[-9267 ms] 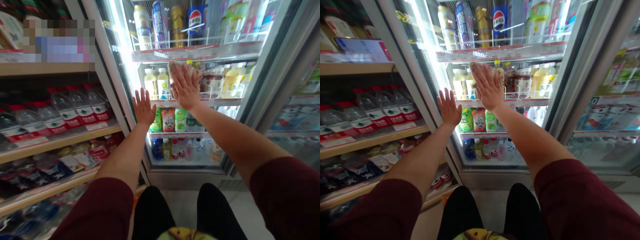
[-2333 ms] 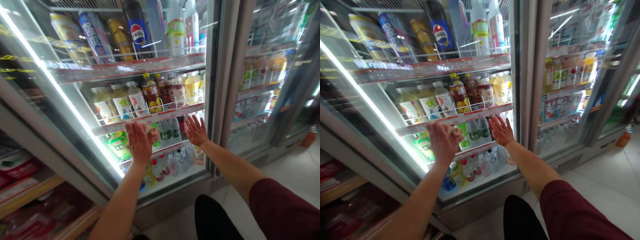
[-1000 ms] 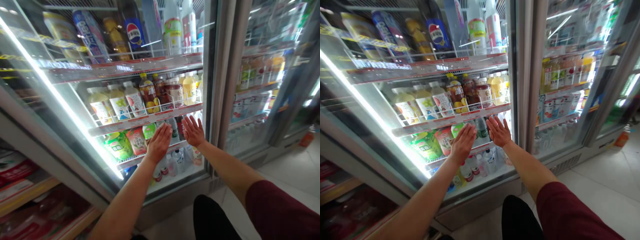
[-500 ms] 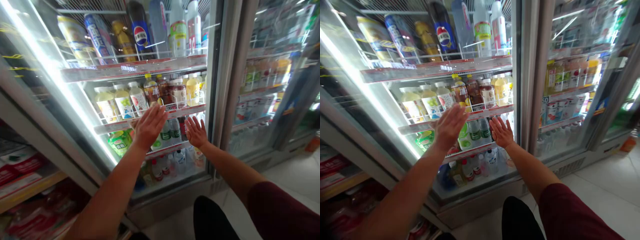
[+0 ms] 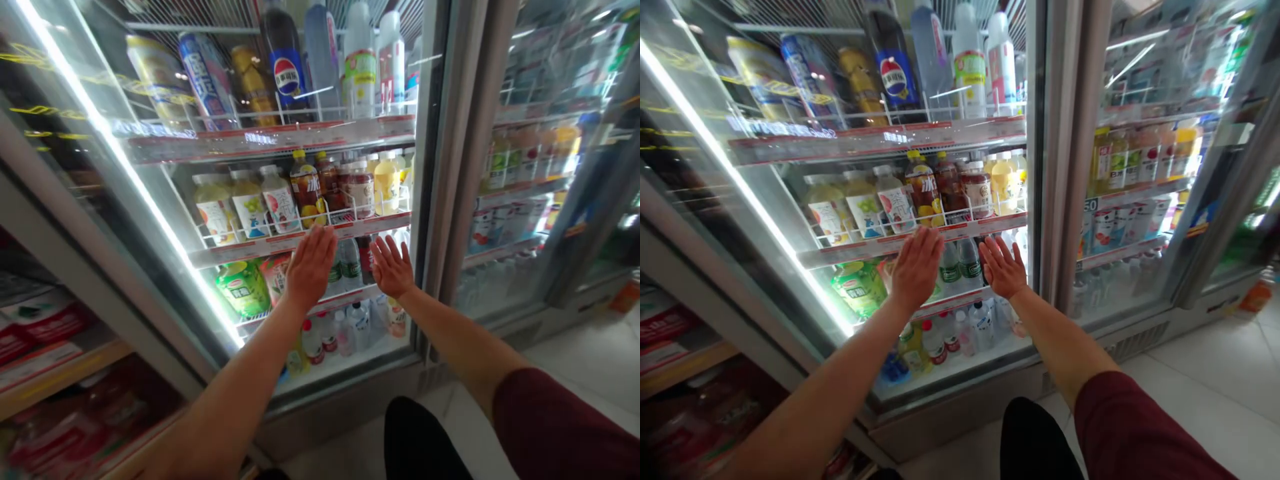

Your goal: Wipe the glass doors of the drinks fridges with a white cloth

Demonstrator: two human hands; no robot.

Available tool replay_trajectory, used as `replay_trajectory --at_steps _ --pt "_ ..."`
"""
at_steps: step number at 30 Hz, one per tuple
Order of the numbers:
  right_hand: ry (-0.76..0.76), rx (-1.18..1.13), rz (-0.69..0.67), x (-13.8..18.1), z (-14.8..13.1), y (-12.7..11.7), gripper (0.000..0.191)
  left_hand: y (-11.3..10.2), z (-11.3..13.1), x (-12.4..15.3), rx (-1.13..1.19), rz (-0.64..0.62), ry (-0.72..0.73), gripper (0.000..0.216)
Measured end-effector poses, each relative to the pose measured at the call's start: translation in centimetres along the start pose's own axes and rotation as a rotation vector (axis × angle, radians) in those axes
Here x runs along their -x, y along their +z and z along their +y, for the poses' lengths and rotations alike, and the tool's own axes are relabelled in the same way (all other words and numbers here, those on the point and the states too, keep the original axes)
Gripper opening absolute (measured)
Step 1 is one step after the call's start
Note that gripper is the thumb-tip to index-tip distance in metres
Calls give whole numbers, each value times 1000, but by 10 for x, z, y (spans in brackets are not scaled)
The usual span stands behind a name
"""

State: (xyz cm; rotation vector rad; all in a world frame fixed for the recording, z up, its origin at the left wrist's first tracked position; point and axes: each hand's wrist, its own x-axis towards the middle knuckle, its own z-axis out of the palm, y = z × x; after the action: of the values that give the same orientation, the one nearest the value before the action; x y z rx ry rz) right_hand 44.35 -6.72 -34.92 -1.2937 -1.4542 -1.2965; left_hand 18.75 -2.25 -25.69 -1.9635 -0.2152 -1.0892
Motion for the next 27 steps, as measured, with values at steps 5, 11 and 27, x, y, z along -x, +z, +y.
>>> replay_trajectory --at_steps 5,11,27 --pt "11 -4 -38 1 1 0 53 -6 2 16 80 -78 190 52" --pt "18 20 -50 2 0 1 52 -17 -18 35 -81 30 -119 57" --pt "11 -8 -8 2 1 1 53 -55 -55 115 -135 24 -153 49"
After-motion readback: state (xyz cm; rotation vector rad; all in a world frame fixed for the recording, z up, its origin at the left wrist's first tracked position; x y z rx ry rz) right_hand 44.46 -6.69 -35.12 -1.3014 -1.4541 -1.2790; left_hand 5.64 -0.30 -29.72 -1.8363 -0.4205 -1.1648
